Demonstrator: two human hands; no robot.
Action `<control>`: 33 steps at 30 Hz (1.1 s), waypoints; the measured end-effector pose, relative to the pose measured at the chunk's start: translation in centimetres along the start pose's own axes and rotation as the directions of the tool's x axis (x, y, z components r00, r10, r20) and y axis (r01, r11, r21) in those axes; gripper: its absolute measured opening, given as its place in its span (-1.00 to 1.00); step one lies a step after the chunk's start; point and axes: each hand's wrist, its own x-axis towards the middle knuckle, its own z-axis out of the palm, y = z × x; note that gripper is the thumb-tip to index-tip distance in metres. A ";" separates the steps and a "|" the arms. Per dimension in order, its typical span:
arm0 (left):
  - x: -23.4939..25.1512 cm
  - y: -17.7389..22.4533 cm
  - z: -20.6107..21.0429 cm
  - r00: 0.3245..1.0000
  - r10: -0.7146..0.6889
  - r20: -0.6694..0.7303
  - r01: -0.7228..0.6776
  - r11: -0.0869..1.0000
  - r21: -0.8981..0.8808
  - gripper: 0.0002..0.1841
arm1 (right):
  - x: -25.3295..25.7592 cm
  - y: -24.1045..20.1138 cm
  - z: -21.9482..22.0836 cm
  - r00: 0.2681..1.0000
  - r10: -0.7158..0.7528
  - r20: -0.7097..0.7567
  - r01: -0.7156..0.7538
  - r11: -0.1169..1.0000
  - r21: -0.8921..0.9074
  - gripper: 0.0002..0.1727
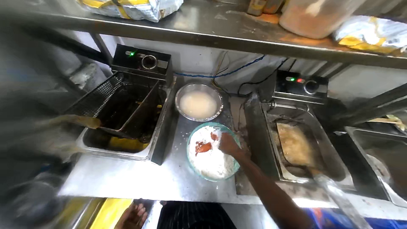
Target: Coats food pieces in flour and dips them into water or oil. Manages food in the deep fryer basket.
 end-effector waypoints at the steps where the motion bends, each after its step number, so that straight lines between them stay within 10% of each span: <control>1: 0.0 0.0 0.1 1.000 -0.003 0.010 0.003 1.000 0.007 -0.64 | -0.3 0.0 0.1 1.000 -0.013 0.024 0.013 1.000 0.010 -0.52; 7: 0.2 0.2 0.1 1.000 -0.001 -0.015 0.002 1.000 0.012 -0.67 | -2.8 1.0 -2.0 0.997 0.071 -0.003 -0.066 0.934 0.352 -0.45; 16: 1.8 0.0 1.0 0.996 -0.018 0.084 0.013 0.998 0.065 -0.59 | -3.2 -2.3 2.5 0.939 -0.311 0.146 0.328 0.938 -0.111 -0.45; 25: 0.8 0.2 -0.5 0.998 -0.003 -0.070 0.002 1.000 -0.013 -0.66 | -5.1 1.4 -1.1 0.875 -0.393 -0.282 0.462 0.853 0.244 -0.75; 33: 0.6 0.5 1.2 0.995 0.008 -0.095 -0.007 1.000 0.006 -0.69 | -4.8 -1.2 -0.5 0.941 -0.220 0.259 0.217 0.975 0.039 -0.30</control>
